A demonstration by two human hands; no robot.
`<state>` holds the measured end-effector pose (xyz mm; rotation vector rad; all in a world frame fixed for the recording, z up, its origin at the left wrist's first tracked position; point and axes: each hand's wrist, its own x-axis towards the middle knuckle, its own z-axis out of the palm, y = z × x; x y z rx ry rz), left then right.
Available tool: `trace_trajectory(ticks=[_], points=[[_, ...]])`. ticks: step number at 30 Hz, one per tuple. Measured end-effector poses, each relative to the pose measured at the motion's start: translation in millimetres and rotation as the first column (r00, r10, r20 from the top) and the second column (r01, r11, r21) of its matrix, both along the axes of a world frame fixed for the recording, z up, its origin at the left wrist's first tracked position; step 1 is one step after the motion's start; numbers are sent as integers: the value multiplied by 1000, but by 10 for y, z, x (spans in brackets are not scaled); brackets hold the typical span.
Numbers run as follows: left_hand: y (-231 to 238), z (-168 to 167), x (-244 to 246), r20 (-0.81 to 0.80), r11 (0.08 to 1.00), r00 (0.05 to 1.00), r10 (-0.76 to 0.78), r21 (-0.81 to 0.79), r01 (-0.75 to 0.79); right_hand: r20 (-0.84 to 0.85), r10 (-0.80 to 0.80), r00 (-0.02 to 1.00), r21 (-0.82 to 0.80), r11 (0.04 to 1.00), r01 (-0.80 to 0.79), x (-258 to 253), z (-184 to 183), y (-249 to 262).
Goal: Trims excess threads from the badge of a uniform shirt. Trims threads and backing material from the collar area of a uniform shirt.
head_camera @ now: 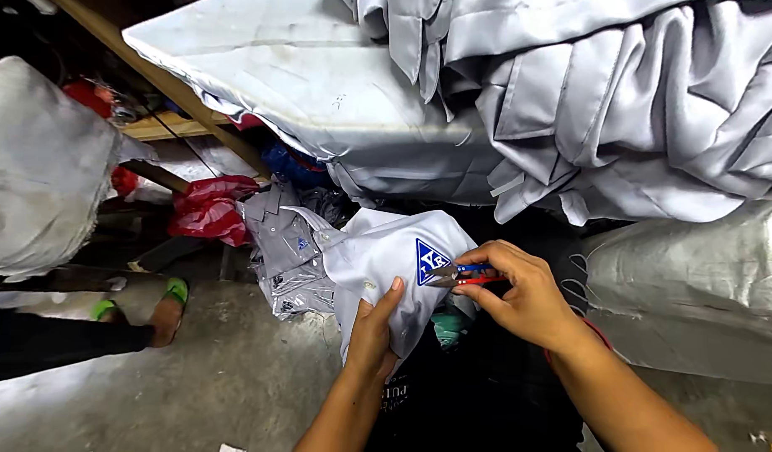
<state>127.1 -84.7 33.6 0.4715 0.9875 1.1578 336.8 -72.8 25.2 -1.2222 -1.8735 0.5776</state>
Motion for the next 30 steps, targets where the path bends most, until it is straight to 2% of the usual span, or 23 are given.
trace_trajectory(ticks=[14,22,26,30], points=[[-40,-57,-4,22,999,999,39,15,-39,-54,-45,998,9,999,46,-91,-68,39],[-87,-121,36,98,998,993,59,32,-63,-230,-101,968,-84,993,83,-167,-187,-44],[-117,-133,66,54,995,996,77,60,-80,-205,-83,975,-34,996,77,-175,-179,-66],[-123,-120,73,81,996,994,74,47,-78,-223,-95,970,-36,995,89,-167,-204,-64]])
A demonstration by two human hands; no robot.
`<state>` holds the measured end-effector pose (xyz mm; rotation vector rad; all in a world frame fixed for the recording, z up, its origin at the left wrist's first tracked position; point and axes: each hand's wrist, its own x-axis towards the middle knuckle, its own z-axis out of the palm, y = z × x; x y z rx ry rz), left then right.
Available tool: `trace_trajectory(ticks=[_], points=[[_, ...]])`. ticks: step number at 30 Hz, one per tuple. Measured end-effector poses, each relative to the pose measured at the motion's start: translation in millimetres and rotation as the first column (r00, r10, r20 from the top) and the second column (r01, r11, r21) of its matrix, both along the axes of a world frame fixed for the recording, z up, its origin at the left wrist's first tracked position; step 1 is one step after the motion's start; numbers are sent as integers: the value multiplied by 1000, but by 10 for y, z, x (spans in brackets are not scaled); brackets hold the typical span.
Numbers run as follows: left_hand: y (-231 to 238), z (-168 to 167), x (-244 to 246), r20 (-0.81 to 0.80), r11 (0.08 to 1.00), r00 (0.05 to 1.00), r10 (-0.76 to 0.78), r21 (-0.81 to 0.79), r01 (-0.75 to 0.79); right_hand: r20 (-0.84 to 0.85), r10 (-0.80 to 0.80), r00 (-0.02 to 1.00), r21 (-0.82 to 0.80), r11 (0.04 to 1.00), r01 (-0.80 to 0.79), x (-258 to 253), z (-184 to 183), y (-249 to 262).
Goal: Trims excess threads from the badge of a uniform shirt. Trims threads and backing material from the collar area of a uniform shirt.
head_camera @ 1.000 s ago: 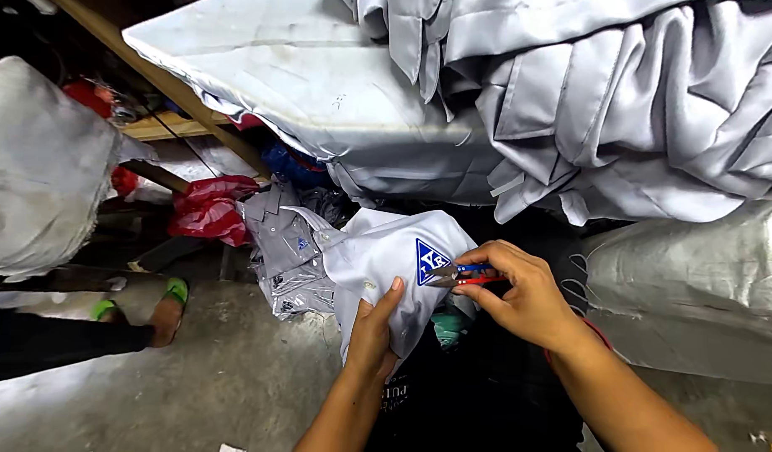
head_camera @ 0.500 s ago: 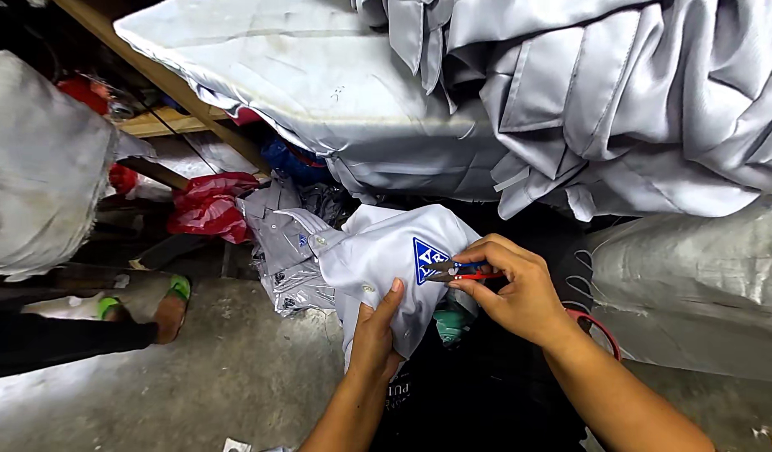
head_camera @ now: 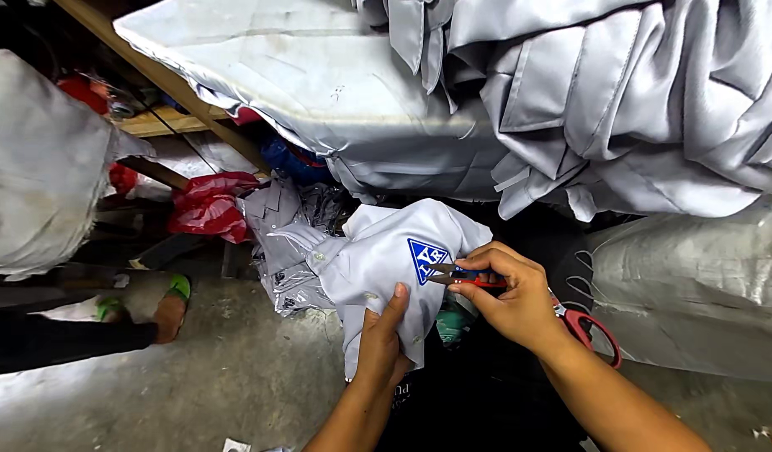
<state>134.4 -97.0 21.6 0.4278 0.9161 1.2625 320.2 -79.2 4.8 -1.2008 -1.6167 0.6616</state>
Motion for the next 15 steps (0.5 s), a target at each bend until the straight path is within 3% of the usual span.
trace_trajectory(ticks=[5,9,15], points=[[-5,0,22,7,1000,1000,14,-4,-14,-9,-31,999,-27,999,30,-7,-6,-25],[-18,-31,30,-5,999,1000,31,23,-31,121,-99,988,109,990,86,-12,5,-50],[-23,-27,30,-13,999,999,42,26,-41,45,-14,999,18,1000,13,-17,-15,-37]])
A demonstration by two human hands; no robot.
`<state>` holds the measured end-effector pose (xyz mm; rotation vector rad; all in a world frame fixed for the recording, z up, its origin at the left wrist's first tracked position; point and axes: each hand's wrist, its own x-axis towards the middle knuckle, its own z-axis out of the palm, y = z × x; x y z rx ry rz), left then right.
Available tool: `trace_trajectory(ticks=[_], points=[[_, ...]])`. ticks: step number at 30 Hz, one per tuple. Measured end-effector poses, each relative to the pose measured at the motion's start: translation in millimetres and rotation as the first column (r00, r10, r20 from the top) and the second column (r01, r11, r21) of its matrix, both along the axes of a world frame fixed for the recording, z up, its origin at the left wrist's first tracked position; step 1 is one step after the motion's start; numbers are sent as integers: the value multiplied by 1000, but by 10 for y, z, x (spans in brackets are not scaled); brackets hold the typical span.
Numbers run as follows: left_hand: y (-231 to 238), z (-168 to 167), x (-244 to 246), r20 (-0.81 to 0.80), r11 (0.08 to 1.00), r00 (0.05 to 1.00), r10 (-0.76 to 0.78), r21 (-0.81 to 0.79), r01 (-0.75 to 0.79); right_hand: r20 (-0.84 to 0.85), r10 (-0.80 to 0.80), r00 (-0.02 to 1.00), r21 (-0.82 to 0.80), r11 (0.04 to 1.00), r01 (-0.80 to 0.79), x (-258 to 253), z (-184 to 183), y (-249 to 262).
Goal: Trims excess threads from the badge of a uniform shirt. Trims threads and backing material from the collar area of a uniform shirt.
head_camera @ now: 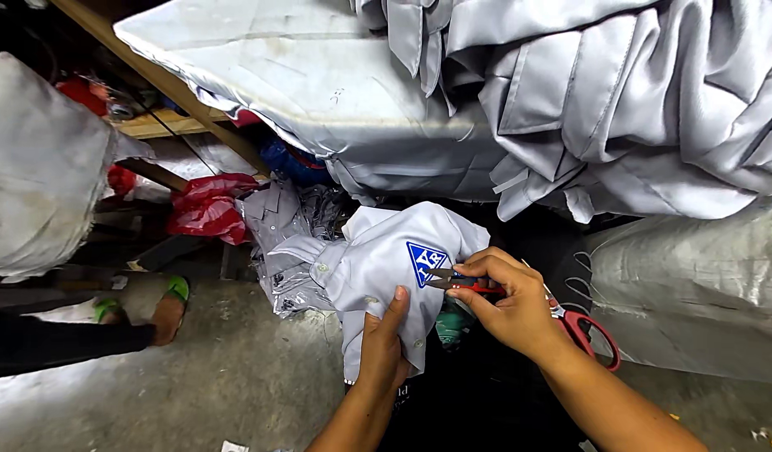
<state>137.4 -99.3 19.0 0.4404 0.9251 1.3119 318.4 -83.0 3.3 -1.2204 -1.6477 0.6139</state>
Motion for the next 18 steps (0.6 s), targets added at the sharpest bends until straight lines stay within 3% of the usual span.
trace_trajectory(ticks=[13,18], points=[[-17,-22,14,-17,999,1000,-18,-37,17,4,23,1000,-10,1000,-23,22,9,5],[-11,-23,1,-21,1000,1000,-10,-22,10,-72,56,996,-143,987,-66,96,67,-2]])
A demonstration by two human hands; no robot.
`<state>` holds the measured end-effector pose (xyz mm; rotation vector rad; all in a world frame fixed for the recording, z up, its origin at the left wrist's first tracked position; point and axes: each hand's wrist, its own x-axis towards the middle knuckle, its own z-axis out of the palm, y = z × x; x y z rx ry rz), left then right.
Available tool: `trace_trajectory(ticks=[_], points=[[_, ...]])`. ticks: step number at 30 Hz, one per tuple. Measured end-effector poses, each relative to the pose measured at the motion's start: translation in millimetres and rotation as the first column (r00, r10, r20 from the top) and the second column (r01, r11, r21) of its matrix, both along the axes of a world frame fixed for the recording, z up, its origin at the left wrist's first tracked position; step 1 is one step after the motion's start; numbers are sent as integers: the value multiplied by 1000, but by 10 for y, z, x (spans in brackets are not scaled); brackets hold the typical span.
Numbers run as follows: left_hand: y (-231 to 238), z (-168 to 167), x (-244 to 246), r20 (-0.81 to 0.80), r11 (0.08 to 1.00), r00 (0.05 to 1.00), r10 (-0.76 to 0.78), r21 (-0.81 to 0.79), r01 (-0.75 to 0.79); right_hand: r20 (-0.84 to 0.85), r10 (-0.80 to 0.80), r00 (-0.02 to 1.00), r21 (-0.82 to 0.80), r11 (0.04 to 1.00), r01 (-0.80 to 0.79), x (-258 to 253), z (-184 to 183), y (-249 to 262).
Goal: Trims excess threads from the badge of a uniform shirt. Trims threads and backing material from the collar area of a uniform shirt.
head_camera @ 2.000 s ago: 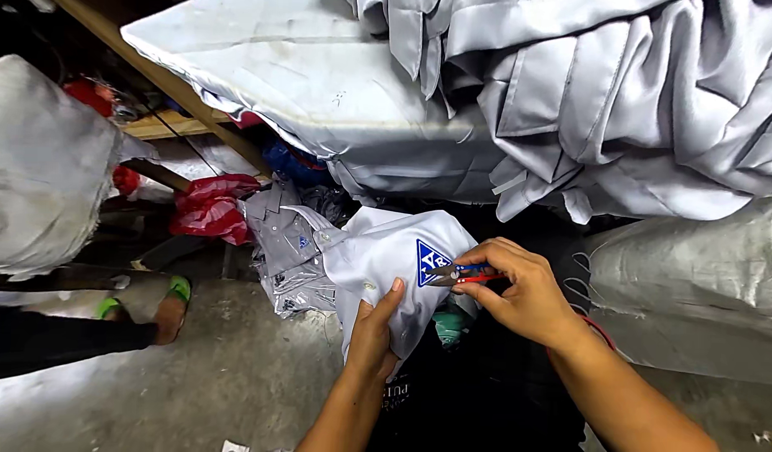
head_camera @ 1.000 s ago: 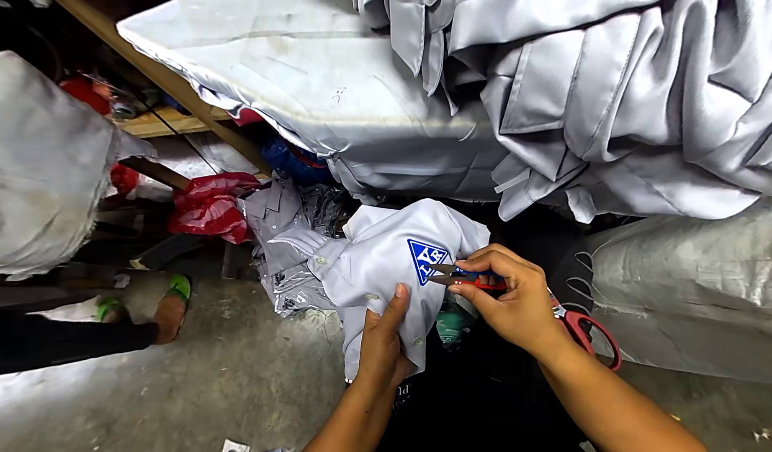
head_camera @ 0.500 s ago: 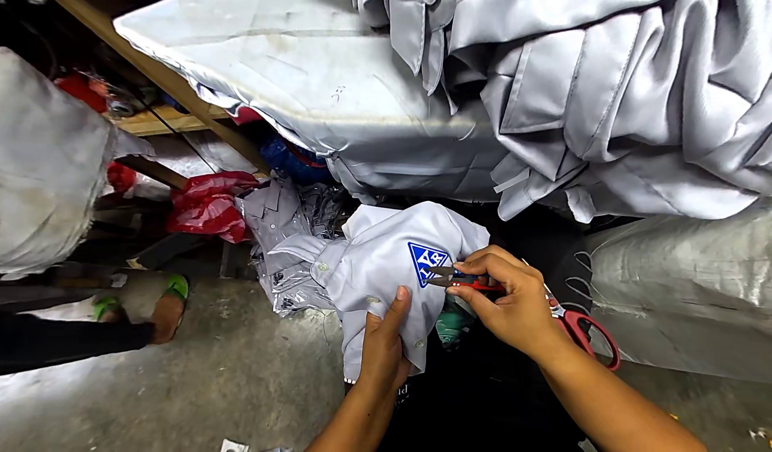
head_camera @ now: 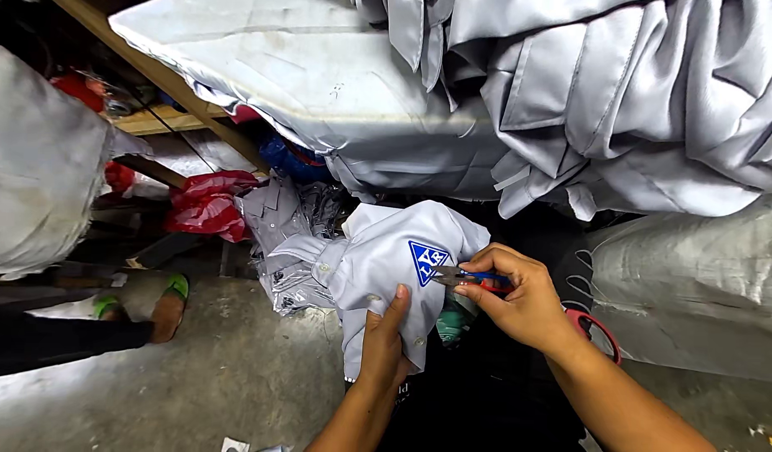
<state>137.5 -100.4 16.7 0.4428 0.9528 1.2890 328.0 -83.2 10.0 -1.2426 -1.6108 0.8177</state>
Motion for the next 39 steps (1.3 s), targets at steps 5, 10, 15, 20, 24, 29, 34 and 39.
trace_trajectory(ticks=[5,10,15,20,24,29,34,39], points=[[12,-3,-4,-6,1000,1000,-18,17,18,42,50,998,15,999,-51,21,10,-19],[21,23,-21,-35,1000,999,-27,2,27,125,53,991,118,991,-68,5,8,12],[24,30,-32,-60,1000,998,-29,-4,29,173,59,983,184,979,-91,21,13,32],[35,33,-40,-70,999,997,-38,-33,36,219,59,974,207,973,-106,33,5,35],[43,43,-54,-55,998,998,-34,-52,31,209,71,975,180,977,-109,29,6,36],[23,38,-49,-136,998,989,-54,-29,50,191,150,970,122,977,-175,59,0,-3],[62,39,-77,-160,997,986,-56,-61,47,153,15,988,144,989,-38,118,-4,-27],[75,60,-92,-142,997,989,-48,-67,39,180,-18,983,189,982,-17,126,8,-6]])
